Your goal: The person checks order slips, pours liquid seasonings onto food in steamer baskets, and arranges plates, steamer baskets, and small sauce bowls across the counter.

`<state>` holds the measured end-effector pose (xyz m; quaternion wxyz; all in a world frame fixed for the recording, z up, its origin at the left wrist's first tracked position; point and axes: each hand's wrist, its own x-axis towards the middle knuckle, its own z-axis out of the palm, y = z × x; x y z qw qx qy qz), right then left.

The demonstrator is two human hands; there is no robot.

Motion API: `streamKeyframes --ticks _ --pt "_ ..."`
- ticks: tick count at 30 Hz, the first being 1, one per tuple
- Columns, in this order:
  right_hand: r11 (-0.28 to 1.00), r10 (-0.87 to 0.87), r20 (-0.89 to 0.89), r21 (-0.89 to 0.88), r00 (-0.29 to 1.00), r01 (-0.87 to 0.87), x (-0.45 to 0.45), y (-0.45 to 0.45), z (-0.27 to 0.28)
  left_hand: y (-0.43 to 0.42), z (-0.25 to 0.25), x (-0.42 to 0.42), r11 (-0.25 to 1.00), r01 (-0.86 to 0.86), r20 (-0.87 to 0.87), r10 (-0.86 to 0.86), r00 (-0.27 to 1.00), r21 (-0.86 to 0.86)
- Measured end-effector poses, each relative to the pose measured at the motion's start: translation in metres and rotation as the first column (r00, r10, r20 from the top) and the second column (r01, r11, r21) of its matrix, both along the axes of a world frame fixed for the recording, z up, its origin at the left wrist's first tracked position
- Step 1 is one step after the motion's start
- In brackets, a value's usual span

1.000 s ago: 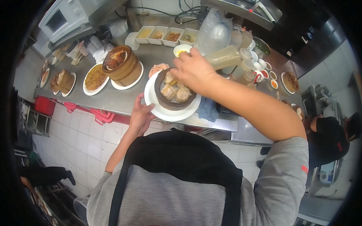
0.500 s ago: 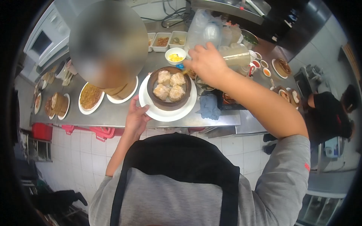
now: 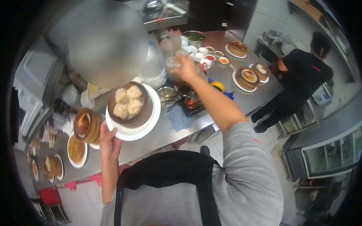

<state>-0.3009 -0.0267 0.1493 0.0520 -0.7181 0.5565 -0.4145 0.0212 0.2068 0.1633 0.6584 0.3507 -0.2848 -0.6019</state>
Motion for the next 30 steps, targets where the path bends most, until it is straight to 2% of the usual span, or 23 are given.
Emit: streamKeyframes --ticks 3,5,8,9,10,11,12,13,14,16,18,20,23,25,28,30 --pt "0.981 0.048 -0.045 0.192 0.998 -0.039 -0.006 -0.005 -0.015 -0.004 0.015 -0.017 0.999 0.032 0.008 -0.033 0.999 0.037" --pt "0.991 0.122 -0.046 0.062 0.991 -0.119 -0.017 -0.001 0.002 -0.012 0.029 -0.037 0.993 0.120 0.010 -0.120 0.993 0.008" --pt "0.969 0.240 0.058 0.039 0.969 -0.242 -0.067 0.005 0.067 -0.032 0.045 -0.081 0.985 0.175 -0.015 -0.175 0.984 0.001" --pt "0.971 0.216 0.163 0.067 0.963 -0.229 -0.092 0.004 0.088 -0.040 0.051 -0.100 0.983 0.186 -0.012 -0.186 0.982 0.003" --pt "0.961 0.118 0.318 0.203 0.941 -0.189 -0.124 -0.003 0.108 -0.048 0.057 -0.121 0.981 0.195 -0.013 -0.195 0.981 0.009" --pt "0.950 0.083 0.526 0.216 0.847 -0.227 -0.163 -0.032 0.104 -0.055 0.060 -0.144 0.979 0.203 -0.014 -0.203 0.979 0.014" --pt "0.954 0.096 0.612 0.169 0.785 -0.248 -0.205 -0.041 0.113 -0.064 0.064 -0.167 0.979 0.201 -0.030 -0.201 0.979 0.021" --pt "0.954 0.044 0.661 0.194 0.749 -0.227 -0.250 -0.059 0.111 -0.073 0.067 -0.192 0.980 0.195 -0.049 -0.194 0.980 0.025" --pt "0.956 -0.001 0.764 0.190 0.645 -0.224 -0.296 -0.090 0.098 -0.083 0.068 -0.217 0.982 0.185 -0.069 -0.182 0.981 0.031" --pt "0.964 -0.174 0.936 0.226 0.305 -0.143 -0.383 -0.157 0.052 -0.106 0.070 -0.271 0.991 0.125 -0.077 -0.122 0.990 0.038" --pt "0.923 -0.381 0.924 0.378 -0.037 -0.081 -0.460 -0.224 -0.026 -0.132 0.082 -0.324 0.996 0.059 -0.072 -0.054 0.996 0.069" --pt "0.893 -0.443 0.874 0.413 -0.200 -0.176 -0.488 -0.244 -0.089 -0.180 0.081 -0.385 0.993 -0.021 -0.047 0.026 0.999 0.114" --pt "0.795 -0.603 0.759 0.549 -0.245 -0.257 -0.484 -0.257 -0.116 -0.237 0.070 -0.433 0.979 -0.102 -0.027 0.108 0.994 0.177" --pt "0.704 -0.709 0.652 0.629 -0.269 -0.330 -0.488 -0.292 -0.154 -0.286 0.055 -0.460 0.980 -0.092 -0.013 0.096 0.995 0.179" --pt "0.832 -0.539 0.803 0.462 -0.253 -0.305 -0.482 -0.297 -0.161 -0.357 0.032 -0.507 0.962 -0.140 0.003 0.143 0.990 0.234" --pt "0.885 -0.462 0.848 0.423 -0.260 -0.196 -0.480 -0.306 -0.176 -0.405 0.002 -0.529 0.963 -0.107 -0.048 0.122 0.991 0.246"
